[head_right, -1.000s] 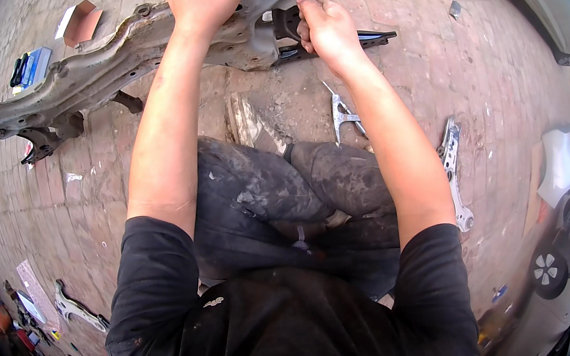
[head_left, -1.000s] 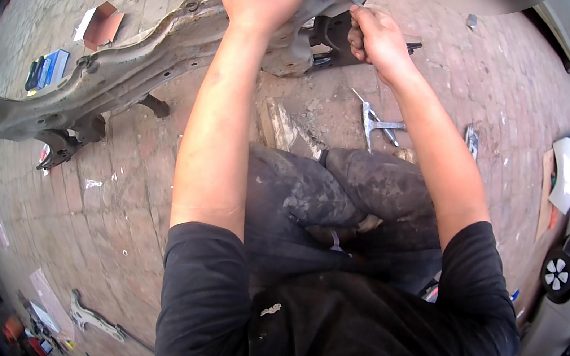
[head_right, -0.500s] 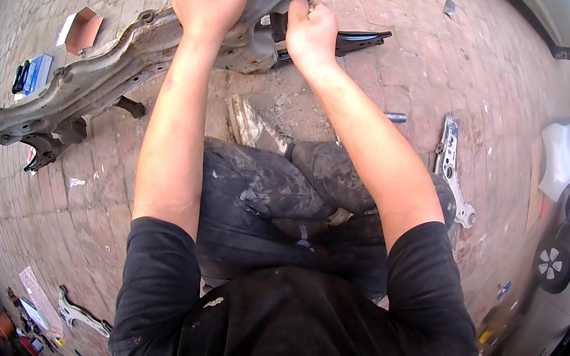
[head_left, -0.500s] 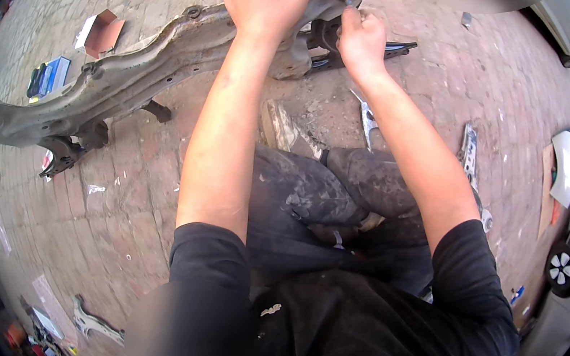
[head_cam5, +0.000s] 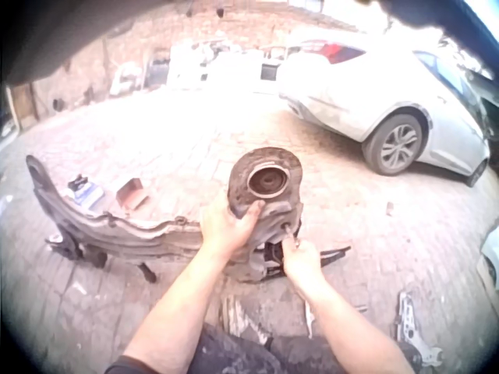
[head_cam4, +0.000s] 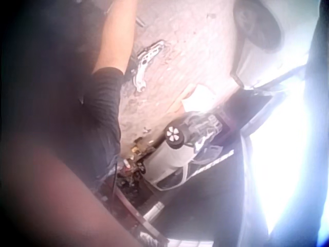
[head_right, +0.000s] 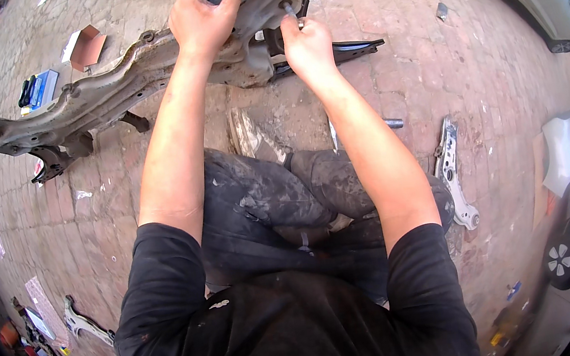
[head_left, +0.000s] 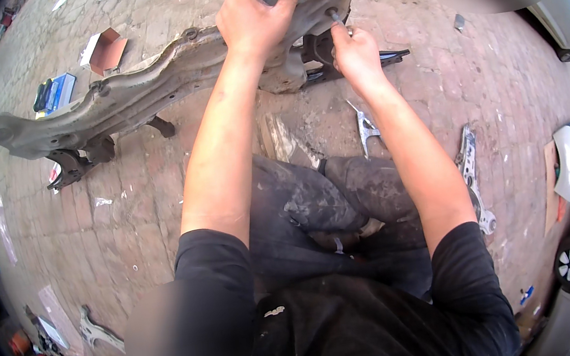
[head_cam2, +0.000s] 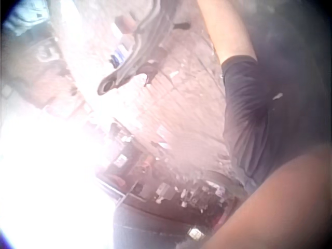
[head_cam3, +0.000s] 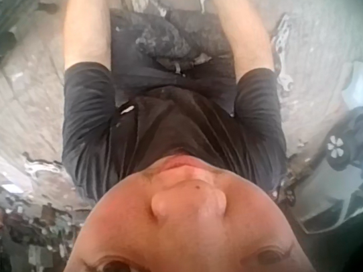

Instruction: The person sits on the ground and uses a screwdriver and hammer to remove and install bolts on a car subframe. They repeatedly insert and tighten bolts, then use a hammer to tap the part into place.

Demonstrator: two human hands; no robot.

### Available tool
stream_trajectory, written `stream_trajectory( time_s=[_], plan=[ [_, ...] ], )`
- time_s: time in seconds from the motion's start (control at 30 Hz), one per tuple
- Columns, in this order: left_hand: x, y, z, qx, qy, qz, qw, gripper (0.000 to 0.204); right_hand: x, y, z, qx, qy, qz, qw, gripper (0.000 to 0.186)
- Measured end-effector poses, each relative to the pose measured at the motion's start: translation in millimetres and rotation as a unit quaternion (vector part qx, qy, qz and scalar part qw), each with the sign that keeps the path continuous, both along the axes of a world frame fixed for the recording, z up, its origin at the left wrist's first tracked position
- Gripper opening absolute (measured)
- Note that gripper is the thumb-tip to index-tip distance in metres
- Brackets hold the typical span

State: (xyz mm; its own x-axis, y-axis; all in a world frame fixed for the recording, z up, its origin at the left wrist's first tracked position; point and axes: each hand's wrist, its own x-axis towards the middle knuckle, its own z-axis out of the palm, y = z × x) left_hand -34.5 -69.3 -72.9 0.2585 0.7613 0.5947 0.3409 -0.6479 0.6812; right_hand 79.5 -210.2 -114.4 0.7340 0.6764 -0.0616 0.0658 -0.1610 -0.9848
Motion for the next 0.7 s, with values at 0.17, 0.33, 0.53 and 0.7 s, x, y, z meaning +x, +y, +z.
stream_trajectory(
  time_s=[0.17, 0.33, 0.53, 0.7],
  plan=[
    [-1, 4, -1, -0.013, 0.042, -0.002, 0.999, 0.073, 9, -4, 47, -0.143, 0.05, 0.065, 0.986, 0.025],
    [-4, -18, 25, 0.003, -0.061, -0.076, 0.995, 0.053, 21, -8, -11, 0.021, -0.124, 0.037, 0.991, 0.04],
    [-6, -12, 24, -0.016, -0.045, -0.052, 0.997, 0.051, 15, -17, 45, -0.102, 0.07, 0.112, 0.986, 0.034],
    [-1, -10, 22, 0.011, -0.037, -0.058, 0.998, 0.049, 12, -28, 25, -0.069, -0.017, 0.083, 0.994, 0.05]
  ],
)
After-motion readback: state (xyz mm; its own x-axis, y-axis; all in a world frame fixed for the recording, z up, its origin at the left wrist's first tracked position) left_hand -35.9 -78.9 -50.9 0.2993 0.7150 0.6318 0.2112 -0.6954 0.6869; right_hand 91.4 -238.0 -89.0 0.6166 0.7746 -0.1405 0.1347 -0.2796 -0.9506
